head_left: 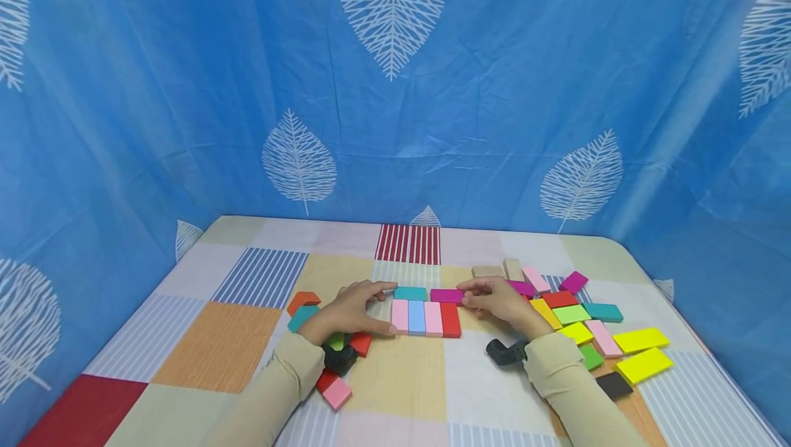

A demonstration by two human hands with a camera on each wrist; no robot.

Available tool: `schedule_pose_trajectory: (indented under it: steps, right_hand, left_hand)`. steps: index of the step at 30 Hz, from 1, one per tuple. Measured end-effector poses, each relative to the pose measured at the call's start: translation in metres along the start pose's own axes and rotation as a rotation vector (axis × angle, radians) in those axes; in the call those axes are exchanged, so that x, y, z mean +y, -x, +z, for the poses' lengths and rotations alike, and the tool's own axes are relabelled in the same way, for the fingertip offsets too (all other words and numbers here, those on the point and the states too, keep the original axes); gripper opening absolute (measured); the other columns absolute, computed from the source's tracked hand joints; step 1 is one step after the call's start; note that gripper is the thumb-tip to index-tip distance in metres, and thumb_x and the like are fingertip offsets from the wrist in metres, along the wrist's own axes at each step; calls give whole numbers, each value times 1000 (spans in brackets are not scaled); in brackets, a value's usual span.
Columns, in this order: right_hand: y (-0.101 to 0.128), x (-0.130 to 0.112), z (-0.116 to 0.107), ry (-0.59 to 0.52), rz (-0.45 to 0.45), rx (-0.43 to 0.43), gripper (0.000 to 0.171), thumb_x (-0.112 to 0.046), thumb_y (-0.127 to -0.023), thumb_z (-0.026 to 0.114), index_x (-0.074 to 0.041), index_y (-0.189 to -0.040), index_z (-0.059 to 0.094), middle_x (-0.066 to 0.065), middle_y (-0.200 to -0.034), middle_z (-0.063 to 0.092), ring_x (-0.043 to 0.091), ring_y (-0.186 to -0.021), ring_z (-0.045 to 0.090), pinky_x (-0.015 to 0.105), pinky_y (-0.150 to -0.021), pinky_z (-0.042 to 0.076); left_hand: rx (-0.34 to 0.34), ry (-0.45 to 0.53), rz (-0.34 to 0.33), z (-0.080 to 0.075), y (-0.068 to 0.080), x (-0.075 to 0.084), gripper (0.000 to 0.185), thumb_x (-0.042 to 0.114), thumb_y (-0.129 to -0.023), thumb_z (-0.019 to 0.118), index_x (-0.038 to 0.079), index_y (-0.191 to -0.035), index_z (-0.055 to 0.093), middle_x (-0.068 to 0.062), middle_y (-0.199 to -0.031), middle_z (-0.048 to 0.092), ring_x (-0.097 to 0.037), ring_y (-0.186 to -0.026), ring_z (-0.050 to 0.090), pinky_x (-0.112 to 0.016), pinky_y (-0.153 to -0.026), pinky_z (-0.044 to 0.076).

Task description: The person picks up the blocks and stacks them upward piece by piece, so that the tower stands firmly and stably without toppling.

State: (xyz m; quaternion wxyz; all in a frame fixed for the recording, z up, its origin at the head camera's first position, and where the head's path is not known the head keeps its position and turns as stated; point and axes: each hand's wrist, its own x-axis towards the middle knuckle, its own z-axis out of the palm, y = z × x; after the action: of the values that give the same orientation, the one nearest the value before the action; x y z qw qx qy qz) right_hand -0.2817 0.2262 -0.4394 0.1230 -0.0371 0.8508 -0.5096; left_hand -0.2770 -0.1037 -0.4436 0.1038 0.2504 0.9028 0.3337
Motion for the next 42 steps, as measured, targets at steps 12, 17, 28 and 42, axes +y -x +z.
schedule_pose_trajectory:
  steps: [12, 17, 28, 42]
  right_hand:
    - [3, -1, 7, 46, -80, -13, 30, -8, -103, 72, -1, -133, 74, 8, -101, 64, 17, -62, 47, 23, -57, 41]
    - [3, -1, 9, 51, -65, 2, 32, -6, -103, 72, 1, -135, 72, 6, -98, 62, 16, -63, 47, 22, -57, 42]
    - [3, -1, 9, 90, -55, 21, 28, -8, -101, 75, 1, -128, 75, 5, -97, 64, 18, -66, 51, 23, -58, 43]
    - [5, -2, 8, 82, -49, 20, 28, -9, -101, 76, 2, -127, 75, 5, -93, 61, 17, -67, 51, 22, -58, 42]
  left_hand:
    - [12, 2, -29, -1, 2, 2, 84, 40, -81, 94, 6, -150, 61, 4, -114, 61, -19, -113, 52, -45, -100, 39]
    - [26, -11, -31, 2, 3, 2, 77, 38, -80, 95, 7, -144, 66, 4, -113, 62, -19, -112, 54, -44, -99, 39]
    - [65, -8, 2, 3, 3, 3, 68, 33, -80, 97, 6, -135, 70, 2, -111, 64, -20, -109, 56, -42, -98, 44]
    - [90, 50, 17, 3, 1, 2, 47, 28, -77, 100, 6, -114, 79, 4, -100, 69, -15, -95, 57, -31, -88, 55]
